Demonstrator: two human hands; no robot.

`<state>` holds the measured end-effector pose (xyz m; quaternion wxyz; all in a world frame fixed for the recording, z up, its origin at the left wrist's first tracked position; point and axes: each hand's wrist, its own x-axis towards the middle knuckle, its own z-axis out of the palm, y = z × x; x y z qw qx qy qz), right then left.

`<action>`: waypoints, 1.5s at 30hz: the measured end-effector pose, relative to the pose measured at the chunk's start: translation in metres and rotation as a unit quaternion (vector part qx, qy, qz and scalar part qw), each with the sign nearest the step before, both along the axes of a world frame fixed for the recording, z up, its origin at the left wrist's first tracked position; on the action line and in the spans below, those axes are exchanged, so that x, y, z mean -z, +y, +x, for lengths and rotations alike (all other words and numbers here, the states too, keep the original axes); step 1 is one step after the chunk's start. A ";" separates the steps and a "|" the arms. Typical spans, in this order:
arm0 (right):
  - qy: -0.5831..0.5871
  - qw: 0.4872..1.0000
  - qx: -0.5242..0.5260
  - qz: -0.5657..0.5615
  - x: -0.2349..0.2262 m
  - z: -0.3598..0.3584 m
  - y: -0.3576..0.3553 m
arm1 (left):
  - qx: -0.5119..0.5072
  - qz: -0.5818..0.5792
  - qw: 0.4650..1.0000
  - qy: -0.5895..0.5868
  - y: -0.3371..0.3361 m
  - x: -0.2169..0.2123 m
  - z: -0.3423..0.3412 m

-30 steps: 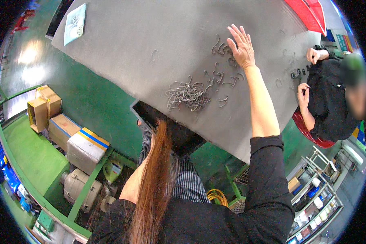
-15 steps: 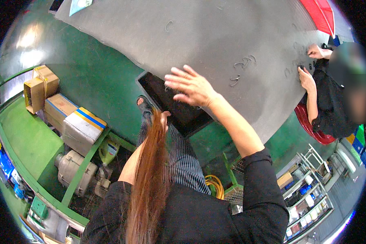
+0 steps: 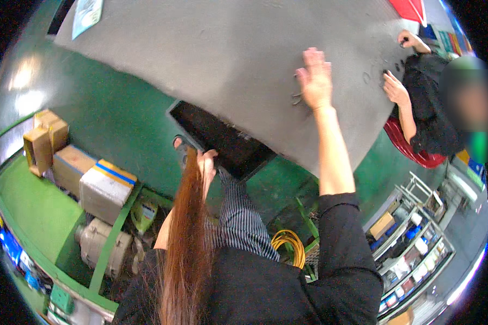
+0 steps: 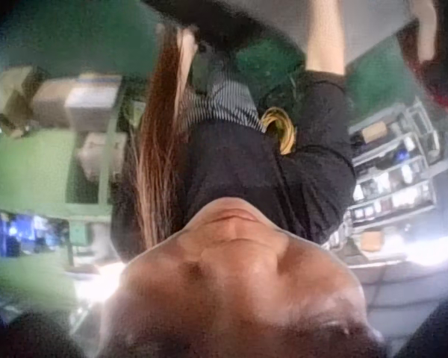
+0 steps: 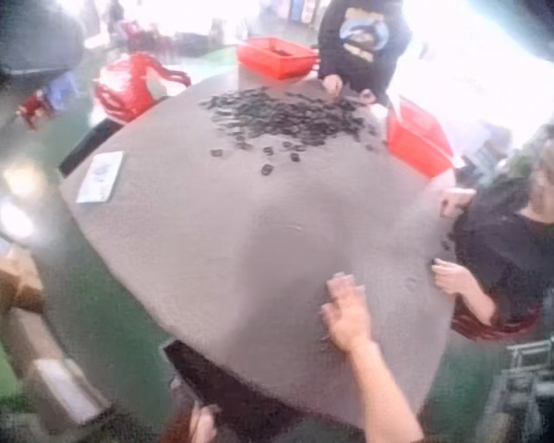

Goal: The person sorts small black plastic buckles and metal clips from a central pile on a table, placing them into a red basket and a black bin.

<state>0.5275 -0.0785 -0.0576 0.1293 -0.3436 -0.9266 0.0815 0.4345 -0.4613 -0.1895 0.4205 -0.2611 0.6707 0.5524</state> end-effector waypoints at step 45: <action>0.124 0.910 0.359 -0.167 -0.016 -0.080 -0.259 | 0.086 0.094 0.991 -0.034 -0.009 -0.023 -0.041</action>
